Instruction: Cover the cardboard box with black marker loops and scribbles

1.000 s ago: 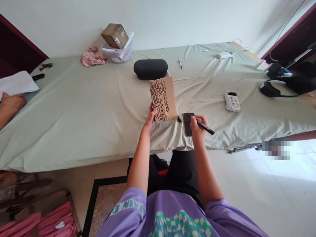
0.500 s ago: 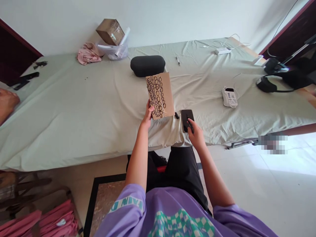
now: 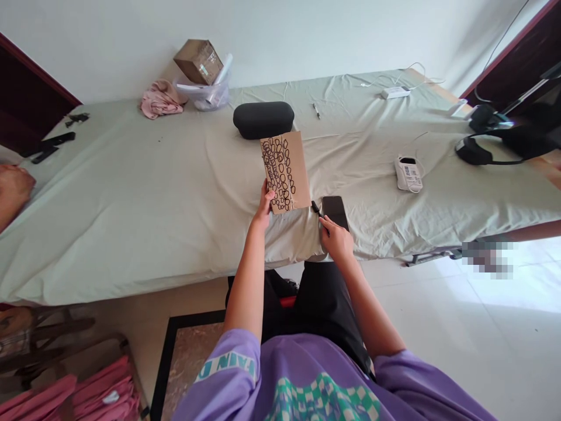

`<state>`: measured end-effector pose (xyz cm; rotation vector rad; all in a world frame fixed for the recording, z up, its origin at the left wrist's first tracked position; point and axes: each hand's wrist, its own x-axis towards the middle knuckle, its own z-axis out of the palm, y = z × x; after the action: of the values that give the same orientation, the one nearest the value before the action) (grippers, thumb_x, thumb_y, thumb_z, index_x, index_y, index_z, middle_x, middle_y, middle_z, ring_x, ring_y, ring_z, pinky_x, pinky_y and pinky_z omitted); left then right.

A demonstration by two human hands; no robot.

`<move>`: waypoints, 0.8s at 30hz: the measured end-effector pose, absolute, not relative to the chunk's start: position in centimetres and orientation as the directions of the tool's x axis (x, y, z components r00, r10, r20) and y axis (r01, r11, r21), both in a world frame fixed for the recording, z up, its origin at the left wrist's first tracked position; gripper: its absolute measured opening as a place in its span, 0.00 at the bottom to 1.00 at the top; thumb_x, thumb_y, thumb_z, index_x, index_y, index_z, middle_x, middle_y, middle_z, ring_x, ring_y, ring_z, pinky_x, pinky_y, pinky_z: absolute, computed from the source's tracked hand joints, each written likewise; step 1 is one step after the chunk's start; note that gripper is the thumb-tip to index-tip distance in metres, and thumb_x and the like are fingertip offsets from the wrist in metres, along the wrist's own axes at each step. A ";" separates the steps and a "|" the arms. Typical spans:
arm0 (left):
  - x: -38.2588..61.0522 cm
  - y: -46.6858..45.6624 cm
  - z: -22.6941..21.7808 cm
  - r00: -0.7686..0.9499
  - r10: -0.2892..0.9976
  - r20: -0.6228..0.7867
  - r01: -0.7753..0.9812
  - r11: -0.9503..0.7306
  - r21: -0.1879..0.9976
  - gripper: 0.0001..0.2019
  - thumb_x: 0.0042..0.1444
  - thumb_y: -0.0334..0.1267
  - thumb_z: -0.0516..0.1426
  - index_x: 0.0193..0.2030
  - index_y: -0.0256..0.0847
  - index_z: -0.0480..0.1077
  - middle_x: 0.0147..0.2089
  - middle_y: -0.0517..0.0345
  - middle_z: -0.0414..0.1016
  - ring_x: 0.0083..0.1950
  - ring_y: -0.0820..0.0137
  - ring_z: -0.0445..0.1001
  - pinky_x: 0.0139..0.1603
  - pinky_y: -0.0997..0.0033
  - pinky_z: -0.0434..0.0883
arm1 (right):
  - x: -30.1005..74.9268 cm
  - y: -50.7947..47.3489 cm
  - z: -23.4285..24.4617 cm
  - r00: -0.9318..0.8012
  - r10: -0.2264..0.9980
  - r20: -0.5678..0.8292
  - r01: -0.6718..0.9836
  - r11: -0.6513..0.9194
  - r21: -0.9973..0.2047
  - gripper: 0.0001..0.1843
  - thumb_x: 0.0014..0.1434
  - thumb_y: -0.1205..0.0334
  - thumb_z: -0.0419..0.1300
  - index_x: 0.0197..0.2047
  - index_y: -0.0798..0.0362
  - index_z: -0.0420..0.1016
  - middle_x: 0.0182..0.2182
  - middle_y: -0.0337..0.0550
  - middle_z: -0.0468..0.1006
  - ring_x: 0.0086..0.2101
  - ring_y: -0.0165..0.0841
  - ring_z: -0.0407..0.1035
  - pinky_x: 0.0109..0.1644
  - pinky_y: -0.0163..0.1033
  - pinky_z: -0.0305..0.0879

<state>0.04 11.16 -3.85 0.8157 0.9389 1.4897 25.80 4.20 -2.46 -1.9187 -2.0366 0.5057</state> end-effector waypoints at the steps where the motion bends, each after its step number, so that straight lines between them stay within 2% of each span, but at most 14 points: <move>1: 0.1 11.2 -3.8 -0.123 0.992 -0.011 -0.437 -0.044 0.898 0.51 0.51 0.64 0.66 0.80 0.56 0.54 0.82 0.57 0.59 0.84 0.49 0.54 0.82 0.44 0.57 | 25.6 4.3 -2.4 -0.067 0.998 -0.020 0.893 0.051 -0.448 0.27 0.71 0.62 0.53 0.68 0.39 0.79 0.70 0.34 0.74 0.56 0.49 0.81 0.54 0.53 0.80; 7: 0.1 11.3 -3.8 -0.122 0.993 -0.010 -0.420 -0.042 0.907 0.52 0.51 0.63 0.66 0.80 0.55 0.53 0.83 0.57 0.56 0.84 0.48 0.54 0.80 0.42 0.61 | 24.8 4.7 -2.8 -0.089 0.995 0.037 0.909 0.096 -0.404 0.28 0.72 0.63 0.50 0.70 0.45 0.78 0.69 0.36 0.76 0.52 0.50 0.76 0.51 0.52 0.76; 11: 0.1 11.2 -3.7 -0.122 0.993 -0.010 -0.420 -0.042 0.906 0.52 0.51 0.64 0.66 0.80 0.55 0.53 0.83 0.57 0.56 0.84 0.49 0.54 0.80 0.44 0.61 | 24.2 5.1 -3.3 -0.141 0.987 0.076 0.919 0.159 -0.360 0.28 0.73 0.63 0.49 0.71 0.48 0.77 0.70 0.39 0.75 0.52 0.52 0.70 0.55 0.53 0.70; 15: 0.2 11.1 -3.5 -0.122 0.992 -0.008 -0.425 -0.045 0.904 0.54 0.49 0.64 0.67 0.80 0.55 0.53 0.83 0.55 0.57 0.84 0.48 0.55 0.80 0.44 0.61 | 23.6 6.4 -3.5 -0.116 0.987 0.113 0.933 0.147 -0.330 0.33 0.72 0.59 0.53 0.78 0.52 0.66 0.74 0.49 0.70 0.57 0.55 0.66 0.58 0.54 0.65; 17: 0.2 11.1 -3.4 -0.121 0.993 -0.011 -0.428 -0.042 0.903 0.55 0.49 0.65 0.67 0.80 0.54 0.53 0.83 0.54 0.56 0.84 0.48 0.54 0.80 0.45 0.61 | 23.2 7.6 -3.5 -0.051 0.989 0.142 0.937 0.097 -0.335 0.35 0.72 0.55 0.56 0.78 0.56 0.64 0.72 0.56 0.71 0.59 0.56 0.65 0.60 0.54 0.63; 19: 0.2 11.0 -3.4 -0.119 0.993 -0.011 -0.431 -0.042 0.901 0.56 0.49 0.65 0.67 0.81 0.53 0.52 0.83 0.53 0.56 0.84 0.49 0.54 0.81 0.46 0.60 | 22.7 9.2 -3.5 0.012 0.989 0.150 0.938 0.042 -0.345 0.32 0.71 0.53 0.57 0.73 0.59 0.70 0.66 0.63 0.74 0.59 0.56 0.64 0.60 0.53 0.62; 21: 0.2 11.1 -3.4 -0.118 0.993 -0.007 -0.432 -0.045 0.901 0.56 0.48 0.65 0.67 0.81 0.53 0.52 0.83 0.53 0.56 0.84 0.49 0.54 0.81 0.46 0.60 | 22.1 10.7 -3.6 0.052 0.989 0.135 0.926 0.003 -0.377 0.26 0.70 0.54 0.59 0.64 0.60 0.77 0.61 0.66 0.75 0.59 0.56 0.64 0.61 0.54 0.62; 24: 0.3 11.1 -3.4 -0.115 0.993 -0.009 -0.427 -0.041 0.903 0.55 0.48 0.66 0.67 0.80 0.55 0.53 0.84 0.55 0.55 0.84 0.47 0.53 0.81 0.43 0.60 | 21.8 12.3 -4.0 0.082 0.988 0.133 0.858 -0.002 -0.513 0.16 0.67 0.59 0.60 0.52 0.59 0.81 0.57 0.66 0.76 0.58 0.55 0.64 0.63 0.56 0.61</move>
<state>0.26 11.08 -3.37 0.8293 0.9444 1.4812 21.77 12.30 -3.99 -1.9017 -1.8165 0.3674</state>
